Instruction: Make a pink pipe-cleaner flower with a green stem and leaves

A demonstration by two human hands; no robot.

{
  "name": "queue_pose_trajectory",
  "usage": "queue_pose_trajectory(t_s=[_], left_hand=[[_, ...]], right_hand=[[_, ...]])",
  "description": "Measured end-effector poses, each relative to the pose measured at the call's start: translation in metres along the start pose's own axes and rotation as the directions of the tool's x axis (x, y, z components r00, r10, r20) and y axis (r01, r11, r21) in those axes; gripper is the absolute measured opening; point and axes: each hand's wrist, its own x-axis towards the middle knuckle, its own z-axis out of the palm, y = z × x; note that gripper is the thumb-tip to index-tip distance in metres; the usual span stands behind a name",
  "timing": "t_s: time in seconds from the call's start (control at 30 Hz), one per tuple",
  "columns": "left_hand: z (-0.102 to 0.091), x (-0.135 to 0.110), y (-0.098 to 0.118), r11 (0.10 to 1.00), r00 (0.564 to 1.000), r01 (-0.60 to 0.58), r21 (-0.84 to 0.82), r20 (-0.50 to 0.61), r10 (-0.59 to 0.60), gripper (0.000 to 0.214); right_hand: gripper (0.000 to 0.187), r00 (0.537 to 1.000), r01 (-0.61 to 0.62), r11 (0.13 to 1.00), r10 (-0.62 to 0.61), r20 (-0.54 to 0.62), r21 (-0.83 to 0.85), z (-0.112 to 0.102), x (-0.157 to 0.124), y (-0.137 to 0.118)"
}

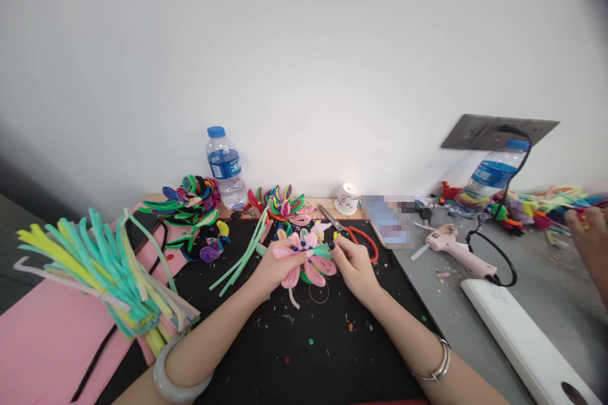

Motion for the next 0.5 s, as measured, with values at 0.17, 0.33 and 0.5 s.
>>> queue_pose_trajectory(t_s=[0.17,0.33,0.5], left_hand=[[0.0,-0.001,0.0,1.0,1.0,-0.012,-0.022,0.018,0.012,0.018],[-0.001,0.001,-0.006,0.997,0.998,-0.026,-0.069,0.064,0.03,0.024],[-0.003,0.003,-0.01,0.999,0.999,-0.029,-0.03,0.032,0.03,0.024]], right_hand=[[0.034,0.998,-0.058,0.996,0.058,0.002,0.065,0.001,-0.001,0.004],[0.037,0.993,-0.118,0.975,0.117,0.016,0.188,0.003,-0.002,0.007],[0.038,0.985,-0.169,0.919,0.169,0.032,0.356,0.004,-0.001,0.006]])
